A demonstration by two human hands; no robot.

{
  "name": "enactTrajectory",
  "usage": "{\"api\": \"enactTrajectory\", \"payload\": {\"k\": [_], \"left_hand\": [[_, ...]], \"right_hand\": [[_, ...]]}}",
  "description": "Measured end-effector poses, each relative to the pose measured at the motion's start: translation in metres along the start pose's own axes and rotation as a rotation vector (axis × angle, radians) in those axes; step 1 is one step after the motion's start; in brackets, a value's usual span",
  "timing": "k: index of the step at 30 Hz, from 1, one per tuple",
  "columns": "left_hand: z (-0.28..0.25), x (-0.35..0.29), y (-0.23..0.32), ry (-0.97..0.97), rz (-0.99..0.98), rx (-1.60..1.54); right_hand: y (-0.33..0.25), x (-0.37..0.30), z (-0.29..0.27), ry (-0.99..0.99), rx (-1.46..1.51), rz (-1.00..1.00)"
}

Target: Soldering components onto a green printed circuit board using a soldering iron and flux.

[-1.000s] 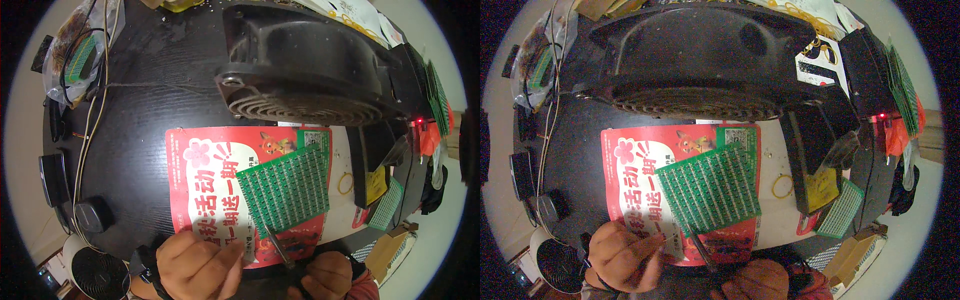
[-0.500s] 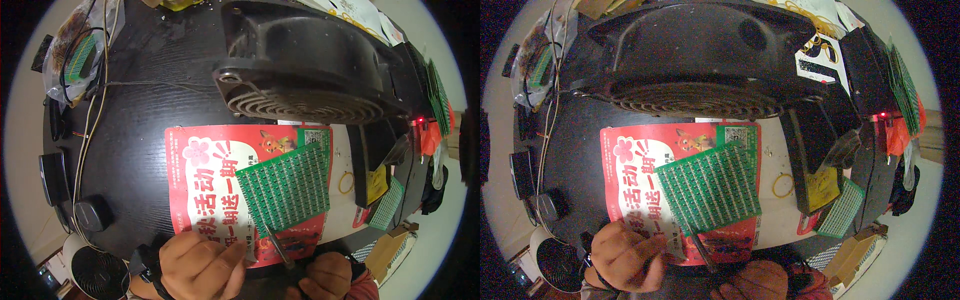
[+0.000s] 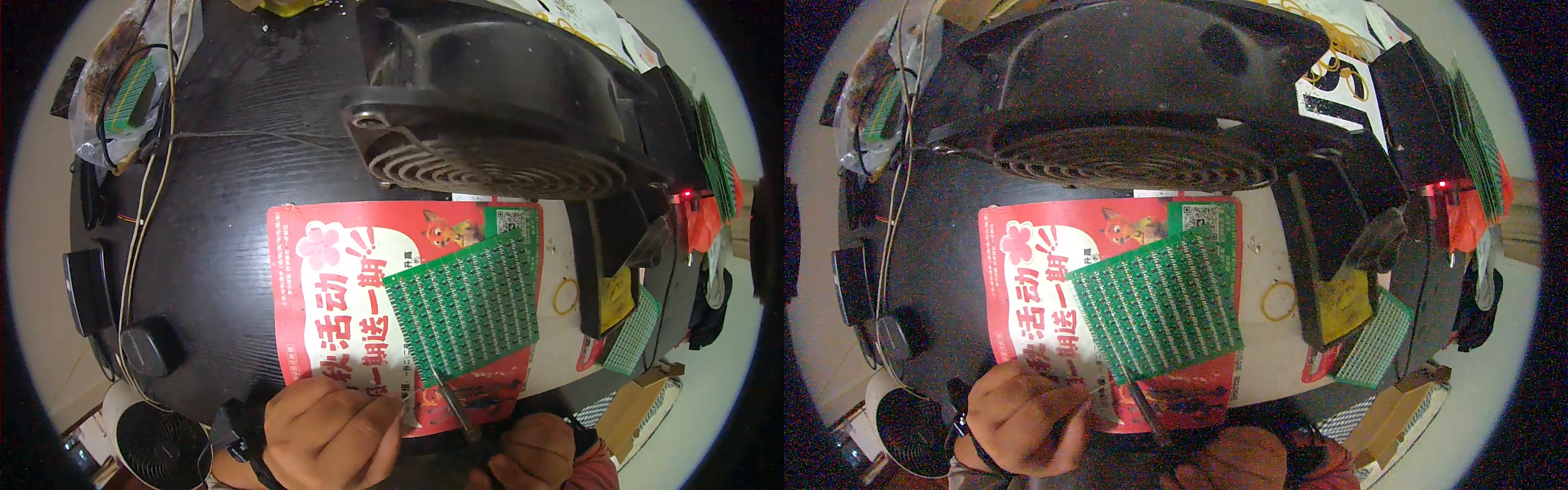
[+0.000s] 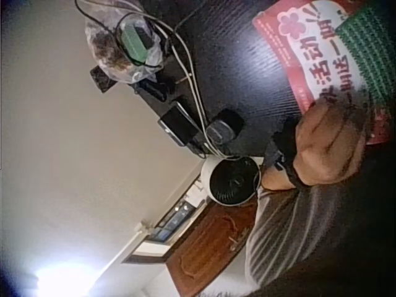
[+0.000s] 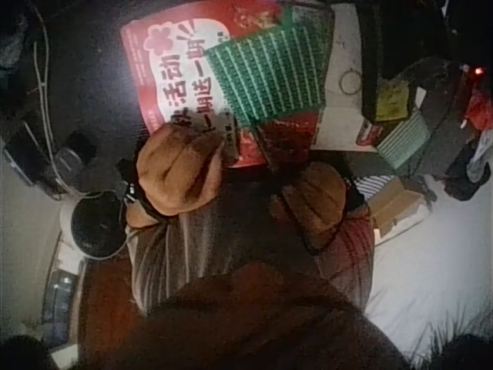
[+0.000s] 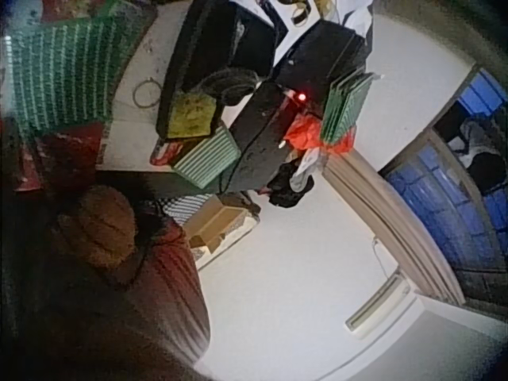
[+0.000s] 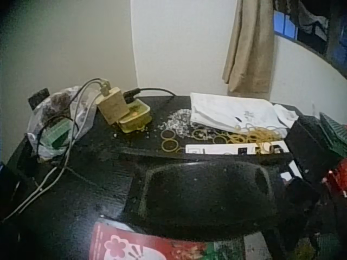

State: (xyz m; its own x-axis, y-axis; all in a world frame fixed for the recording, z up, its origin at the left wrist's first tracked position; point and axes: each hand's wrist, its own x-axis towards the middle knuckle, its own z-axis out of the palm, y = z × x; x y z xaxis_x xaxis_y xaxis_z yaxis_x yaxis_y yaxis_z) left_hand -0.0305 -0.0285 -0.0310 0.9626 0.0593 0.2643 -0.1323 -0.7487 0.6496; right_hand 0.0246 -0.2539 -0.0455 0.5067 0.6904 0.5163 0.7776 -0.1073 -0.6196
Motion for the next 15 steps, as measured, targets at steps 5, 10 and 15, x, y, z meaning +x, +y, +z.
{"api": "enactTrajectory", "payload": {"k": [5,10,15], "left_hand": [[0.0028,0.0012,-0.0017,-0.011,0.012,-0.016],[-0.0002,0.0028,0.0001,-0.047,0.003,-0.022],[-0.0006,0.0014,-0.0028,-0.074,0.036,-0.024]], "right_hand": [[0.001,-0.0022,-0.0007,-0.004,-0.012,-0.002],[0.0006,-0.0013,-0.0008,0.004,-0.024,-0.008],[-0.0001,-0.0039,-0.002,0.01,-0.018,-0.009]]}}
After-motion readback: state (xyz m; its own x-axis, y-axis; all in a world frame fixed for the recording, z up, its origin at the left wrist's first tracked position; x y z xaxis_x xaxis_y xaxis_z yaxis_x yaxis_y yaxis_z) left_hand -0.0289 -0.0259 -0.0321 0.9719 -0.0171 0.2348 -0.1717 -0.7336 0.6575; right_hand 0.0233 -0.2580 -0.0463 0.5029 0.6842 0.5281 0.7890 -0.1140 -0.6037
